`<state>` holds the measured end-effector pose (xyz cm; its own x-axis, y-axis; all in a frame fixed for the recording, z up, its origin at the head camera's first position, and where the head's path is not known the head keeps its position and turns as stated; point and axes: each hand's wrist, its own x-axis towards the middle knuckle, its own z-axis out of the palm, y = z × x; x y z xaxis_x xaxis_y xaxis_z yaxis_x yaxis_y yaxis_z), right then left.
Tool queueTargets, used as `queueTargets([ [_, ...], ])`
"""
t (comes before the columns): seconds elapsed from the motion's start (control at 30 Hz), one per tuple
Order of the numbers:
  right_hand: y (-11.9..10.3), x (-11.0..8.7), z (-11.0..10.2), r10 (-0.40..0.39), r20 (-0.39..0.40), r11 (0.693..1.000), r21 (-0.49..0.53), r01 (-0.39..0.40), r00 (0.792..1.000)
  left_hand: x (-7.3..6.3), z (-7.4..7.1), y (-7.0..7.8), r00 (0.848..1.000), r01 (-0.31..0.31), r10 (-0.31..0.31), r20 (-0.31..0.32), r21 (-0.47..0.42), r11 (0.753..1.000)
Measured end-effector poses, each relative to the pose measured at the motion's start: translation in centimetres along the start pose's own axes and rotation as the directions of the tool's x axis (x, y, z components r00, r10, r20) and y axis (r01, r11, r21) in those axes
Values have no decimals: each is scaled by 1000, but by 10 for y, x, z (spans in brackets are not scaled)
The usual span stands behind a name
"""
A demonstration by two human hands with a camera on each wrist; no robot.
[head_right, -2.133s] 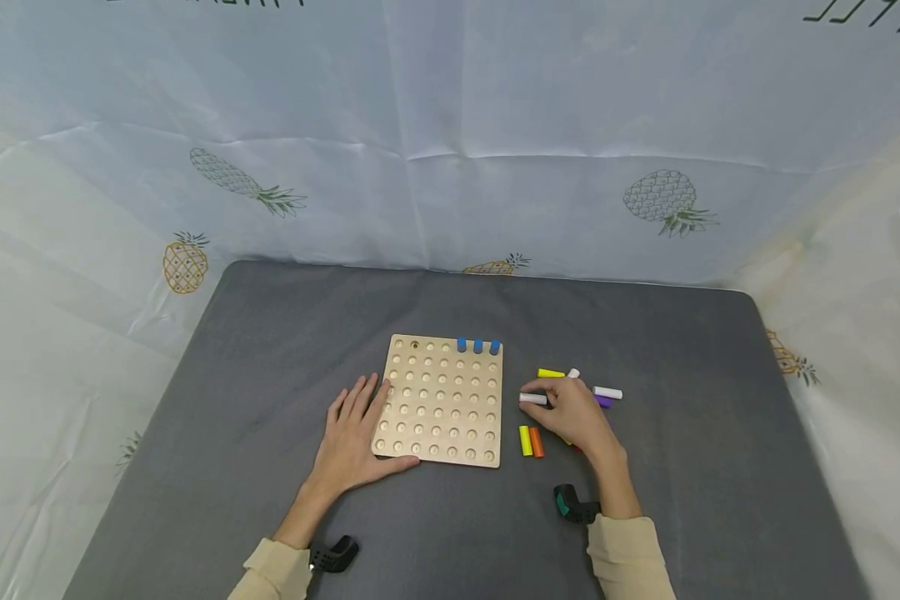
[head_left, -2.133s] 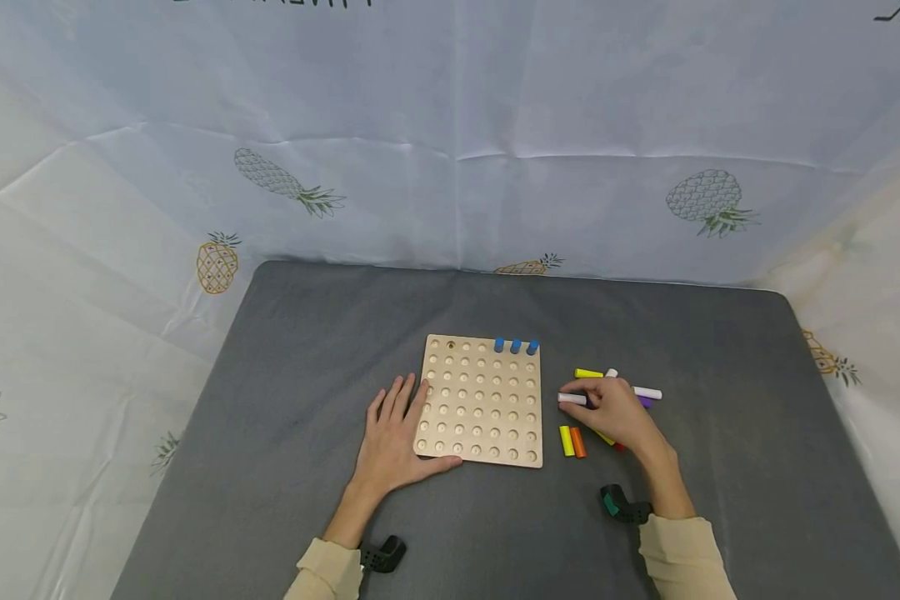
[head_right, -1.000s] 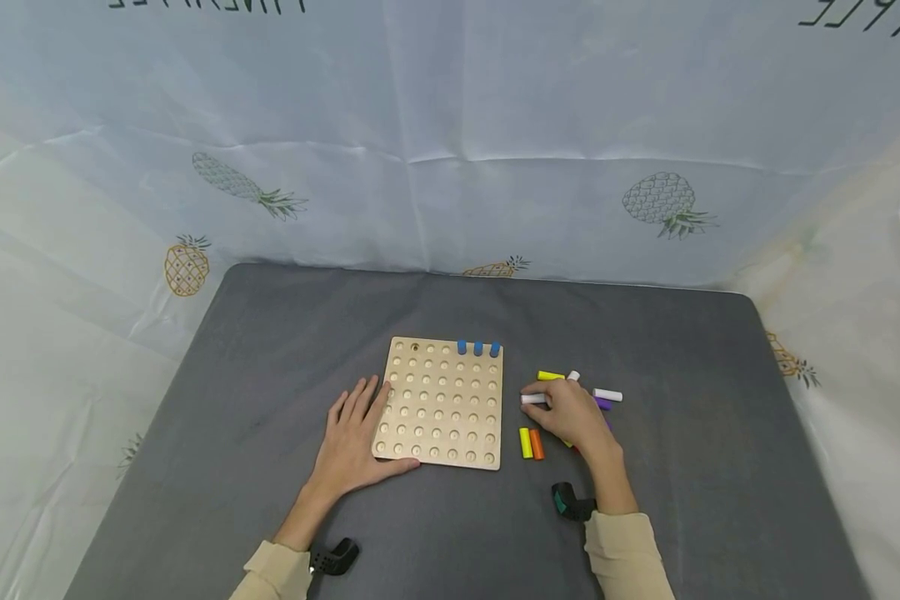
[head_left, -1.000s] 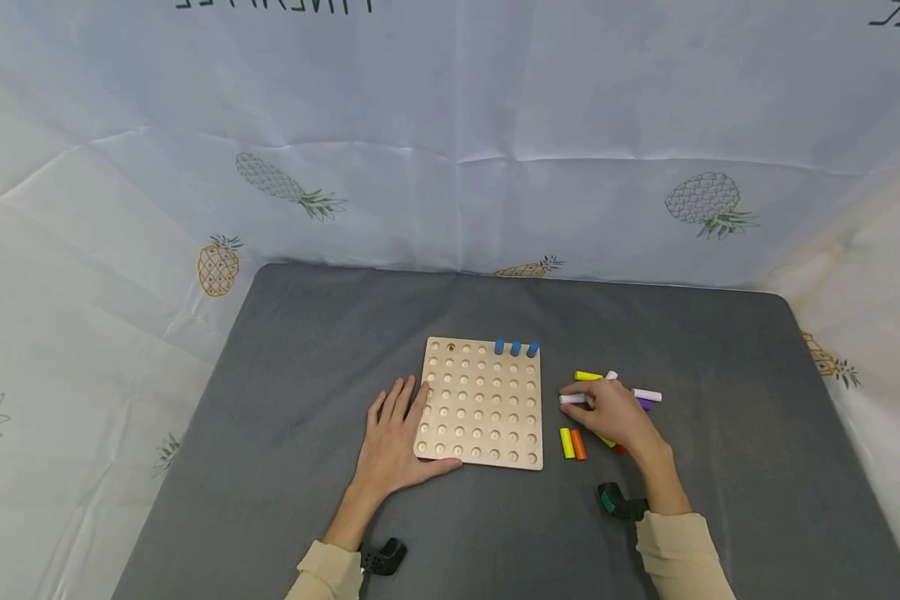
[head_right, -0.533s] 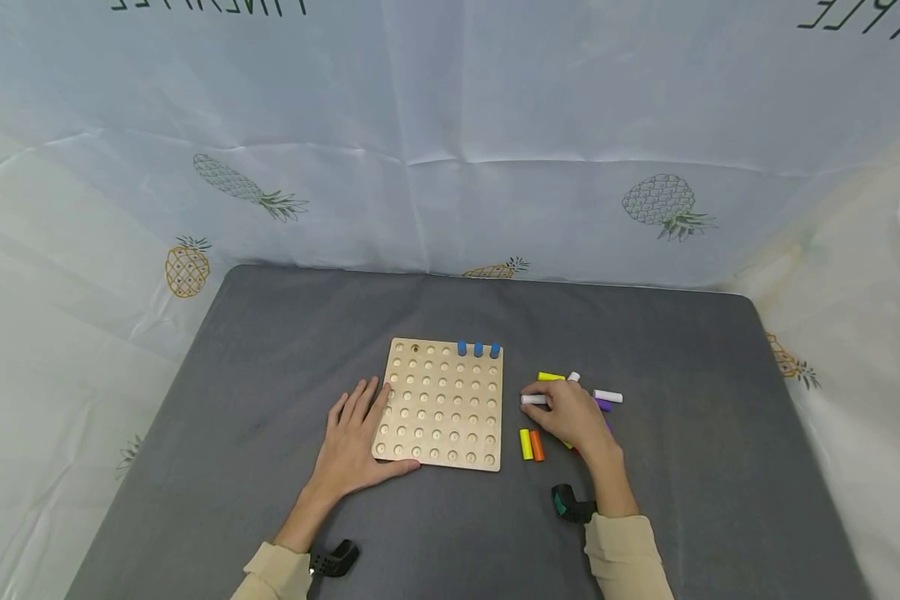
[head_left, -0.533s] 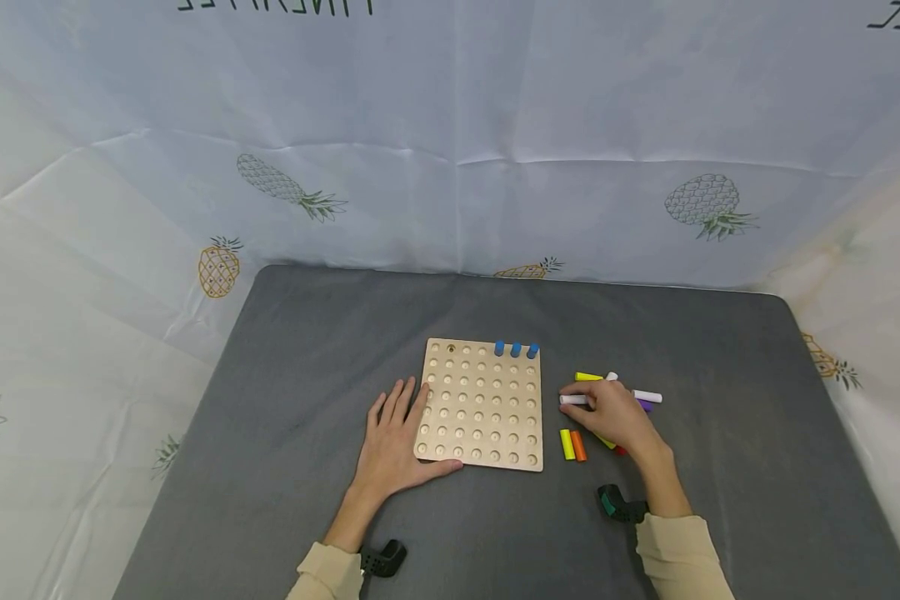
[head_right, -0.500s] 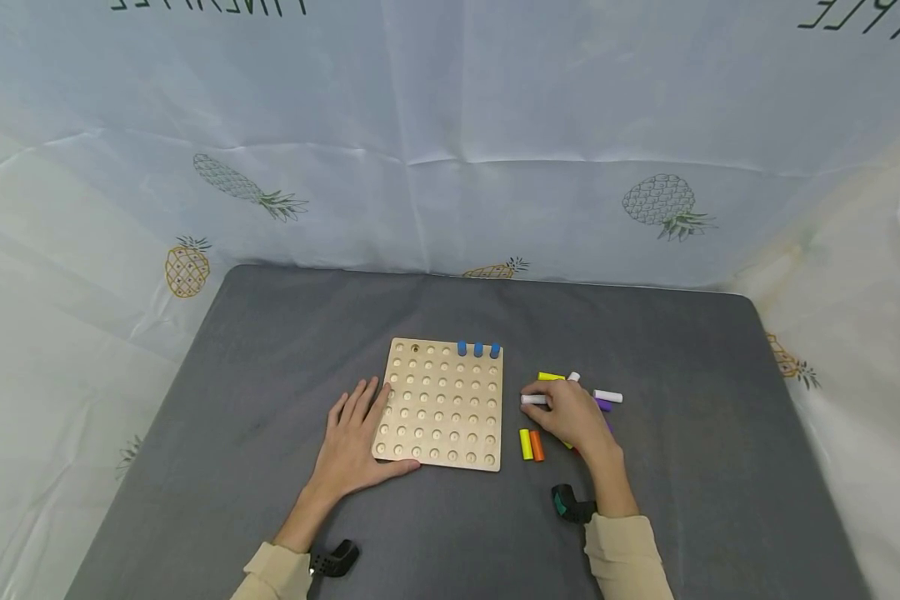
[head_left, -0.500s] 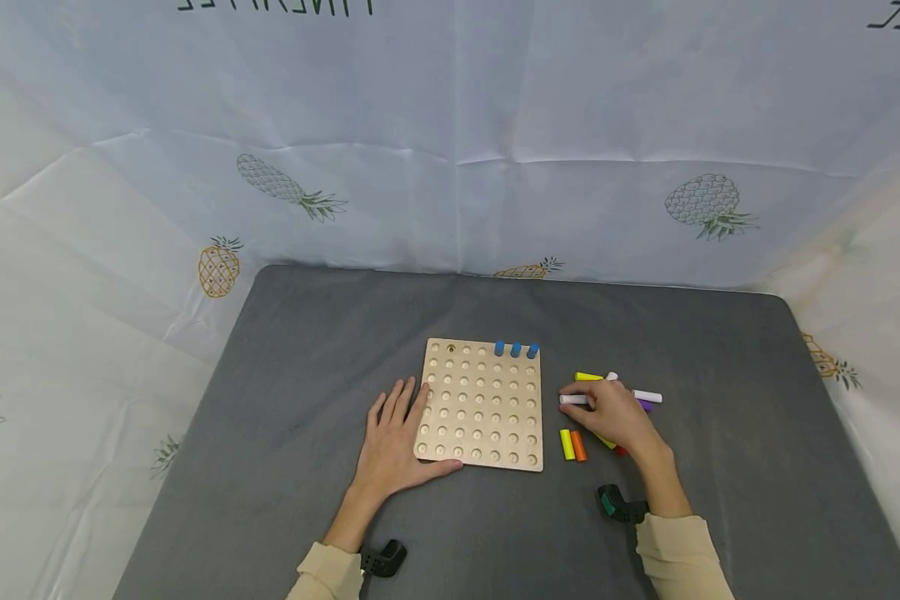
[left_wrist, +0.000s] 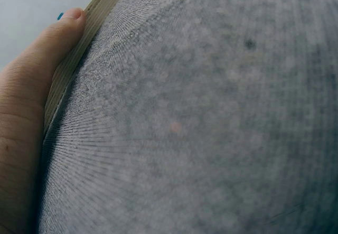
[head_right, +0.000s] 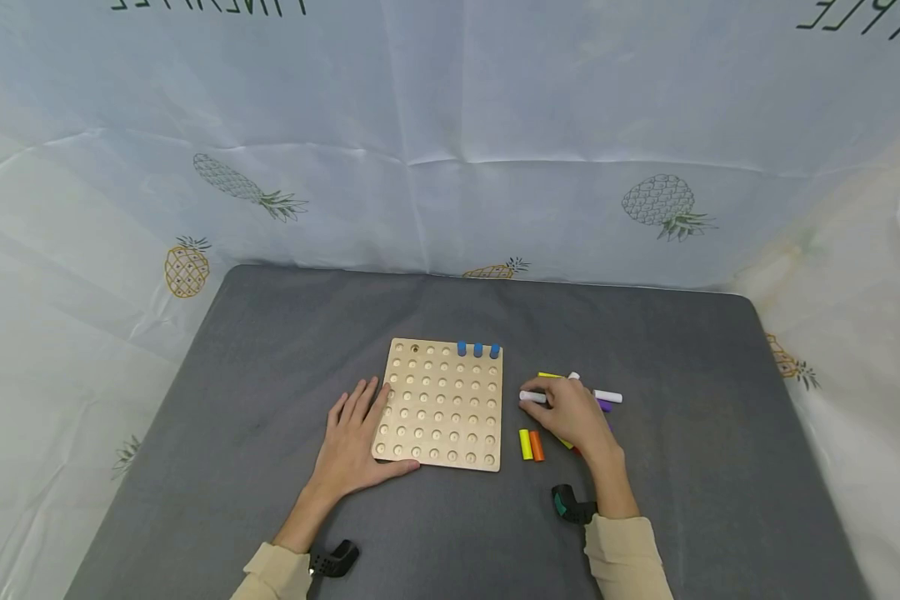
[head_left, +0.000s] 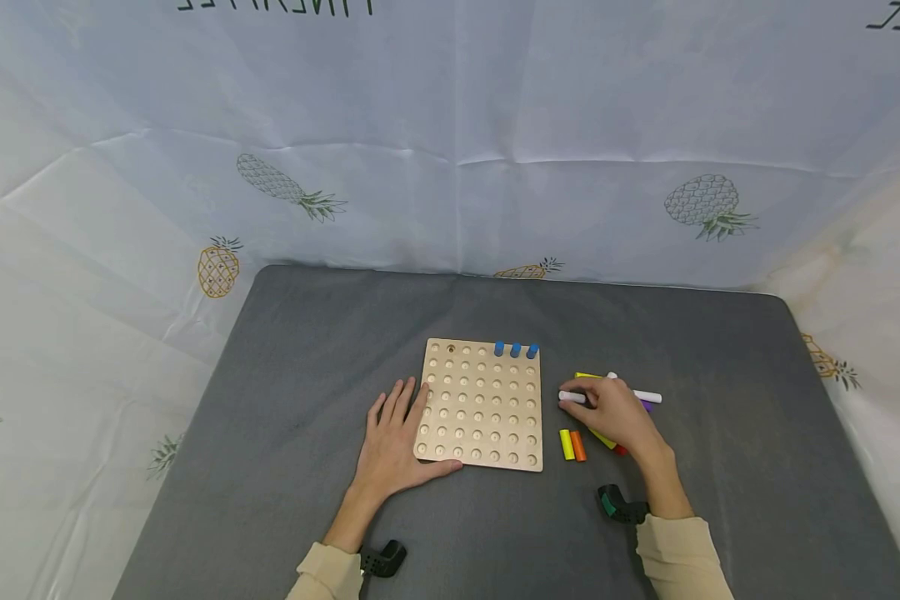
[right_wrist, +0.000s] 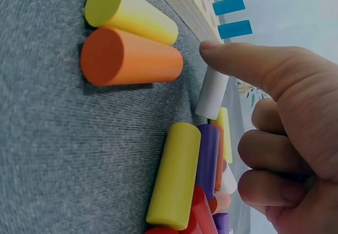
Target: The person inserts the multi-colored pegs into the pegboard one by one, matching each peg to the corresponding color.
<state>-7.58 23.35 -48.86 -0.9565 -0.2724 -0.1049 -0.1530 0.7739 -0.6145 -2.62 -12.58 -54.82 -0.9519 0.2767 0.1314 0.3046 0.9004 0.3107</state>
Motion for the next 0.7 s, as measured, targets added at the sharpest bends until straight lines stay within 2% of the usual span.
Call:
queueTargets([
  [0.37,-5,0,-2,-8,-41,1000,-3,8,999,0,0,0,1000,-2,2,-1,11,1000],
  [0.7,-8,1,-1,-9,-62,998,56,13,998,0,2,-2,1000,-8,8,-9,7,1000],
])
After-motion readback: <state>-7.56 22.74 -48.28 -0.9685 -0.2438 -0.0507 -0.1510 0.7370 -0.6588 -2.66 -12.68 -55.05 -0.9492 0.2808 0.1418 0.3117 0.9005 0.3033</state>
